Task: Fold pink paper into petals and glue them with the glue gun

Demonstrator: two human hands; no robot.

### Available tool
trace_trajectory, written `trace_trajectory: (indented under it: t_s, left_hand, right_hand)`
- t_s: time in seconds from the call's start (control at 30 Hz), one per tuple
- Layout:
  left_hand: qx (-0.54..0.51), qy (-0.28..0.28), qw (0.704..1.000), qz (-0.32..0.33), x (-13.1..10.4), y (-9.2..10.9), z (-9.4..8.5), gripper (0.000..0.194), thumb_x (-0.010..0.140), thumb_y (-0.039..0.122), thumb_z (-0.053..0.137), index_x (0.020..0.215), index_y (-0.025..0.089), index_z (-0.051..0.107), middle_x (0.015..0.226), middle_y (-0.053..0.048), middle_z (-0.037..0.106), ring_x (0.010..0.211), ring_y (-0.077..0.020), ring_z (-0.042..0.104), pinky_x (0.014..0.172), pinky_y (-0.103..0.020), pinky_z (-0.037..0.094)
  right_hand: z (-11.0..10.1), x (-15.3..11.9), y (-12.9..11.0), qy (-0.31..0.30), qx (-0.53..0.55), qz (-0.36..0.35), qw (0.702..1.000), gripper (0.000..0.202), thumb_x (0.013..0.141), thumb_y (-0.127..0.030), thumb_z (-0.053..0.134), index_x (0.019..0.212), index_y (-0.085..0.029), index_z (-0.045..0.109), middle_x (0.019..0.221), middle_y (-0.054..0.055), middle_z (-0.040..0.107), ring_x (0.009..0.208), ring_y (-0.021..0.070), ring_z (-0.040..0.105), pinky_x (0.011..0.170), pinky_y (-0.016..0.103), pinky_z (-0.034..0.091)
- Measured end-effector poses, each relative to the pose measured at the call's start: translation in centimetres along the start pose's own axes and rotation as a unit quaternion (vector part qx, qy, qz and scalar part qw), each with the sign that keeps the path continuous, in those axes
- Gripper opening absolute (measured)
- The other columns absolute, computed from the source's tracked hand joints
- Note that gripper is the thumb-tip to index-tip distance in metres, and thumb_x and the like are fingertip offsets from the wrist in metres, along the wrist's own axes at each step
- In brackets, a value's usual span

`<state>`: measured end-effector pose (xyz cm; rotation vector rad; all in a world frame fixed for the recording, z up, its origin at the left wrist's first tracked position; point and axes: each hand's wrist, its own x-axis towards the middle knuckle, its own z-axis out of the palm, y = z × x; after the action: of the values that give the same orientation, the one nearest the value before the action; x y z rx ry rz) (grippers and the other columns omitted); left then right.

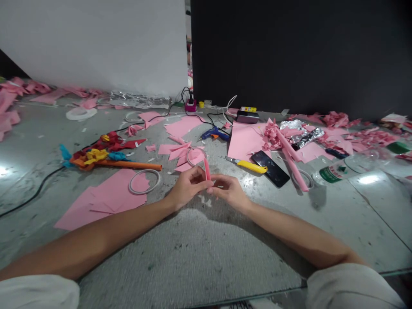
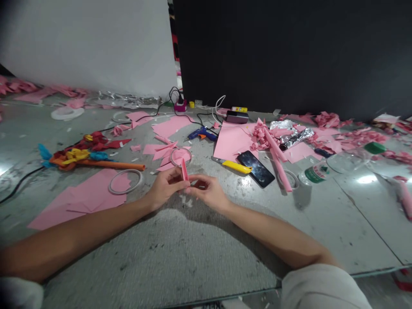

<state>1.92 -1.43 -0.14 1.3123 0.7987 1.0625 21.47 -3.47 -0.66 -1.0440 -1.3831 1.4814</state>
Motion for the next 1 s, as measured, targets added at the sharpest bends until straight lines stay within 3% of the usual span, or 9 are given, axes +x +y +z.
trace_trajectory:
  t_s: [0.27,0.43,0.57,0.63,0.73,0.83,1.0]
  left_hand:
    - [-0.004,0.003,1.0,-0.004,-0.1,-0.7,-0.6,0.038,0.094,0.052,0.079,0.093,0.015,0.07,0.067,0.003,0.063,0.056,-0.0109,0.055,0.056,-0.024,0.044]
    - [0.005,0.001,1.0,0.002,-0.1,-0.5,-0.7,0.035,0.093,0.049,0.078,0.093,0.015,0.072,0.07,0.001,0.064,0.059,-0.0109,0.054,0.057,-0.024,0.044]
    - [0.011,-0.052,0.999,-0.006,-0.3,0.0,-0.5,0.033,0.089,0.046,0.08,0.096,0.014,0.076,0.081,-0.004,0.072,0.068,-0.0153,0.063,0.065,-0.027,0.051]
    - [0.031,-0.098,0.995,-0.012,-0.4,0.2,-0.4,0.031,0.088,0.044,0.079,0.094,0.014,0.077,0.085,-0.005,0.074,0.075,-0.0182,0.066,0.07,-0.03,0.053]
    - [0.061,-0.136,0.989,-0.02,-0.6,0.3,-0.4,0.035,0.095,0.046,0.073,0.081,0.014,0.072,0.075,-0.004,0.069,0.071,-0.0169,0.064,0.066,-0.028,0.049]
    - [0.065,-0.104,0.992,-0.016,-0.6,0.3,-0.4,0.043,0.1,0.052,0.068,0.076,0.016,0.064,0.067,0.0,0.062,0.064,-0.0148,0.061,0.063,-0.026,0.049]
    - [0.071,-0.056,0.996,-0.007,-0.6,0.1,-0.5,0.036,0.098,0.053,0.067,0.088,0.02,0.058,0.069,0.004,0.059,0.061,-0.014,0.059,0.061,-0.026,0.05]
  right_hand:
    - [-0.3,-0.2,0.5,0.001,0.05,-0.019,0.999,0.039,0.09,-0.045,0.087,0.12,-0.022,0.081,0.08,0.0,0.072,0.06,0.0121,0.056,0.053,0.025,0.045]
    - [-0.4,-0.1,0.9,0.003,0.071,-0.019,0.997,0.031,0.091,-0.042,0.084,0.113,-0.019,0.082,0.071,-0.001,0.066,0.055,0.0122,0.051,0.053,0.027,0.042]
    - [-0.1,-0.2,0.6,0.019,0.066,-0.013,0.998,0.03,0.091,-0.046,0.084,0.106,-0.02,0.082,0.078,0.0,0.069,0.056,0.0106,0.048,0.051,0.026,0.036]
    - [0.1,-0.2,0.4,0.045,0.06,-0.008,0.997,0.032,0.09,-0.049,0.085,0.097,-0.019,0.081,0.073,-0.002,0.063,0.056,0.0096,0.041,0.051,0.025,0.031]
    - [0.2,-0.2,0.4,0.075,0.052,-0.01,0.996,0.035,0.088,-0.053,0.086,0.085,-0.019,0.078,0.066,-0.004,0.053,0.057,0.01,0.037,0.053,0.026,0.029]
    - [0.2,-0.1,0.5,0.082,0.043,-0.015,0.996,0.038,0.088,-0.054,0.086,0.079,-0.019,0.075,0.067,-0.003,0.054,0.059,0.0107,0.039,0.055,0.027,0.031]
    - [0.0,-0.2,0.7,0.082,0.02,-0.012,0.996,0.038,0.088,-0.055,0.085,0.081,-0.02,0.073,0.065,-0.005,0.05,0.058,0.011,0.037,0.055,0.027,0.028]
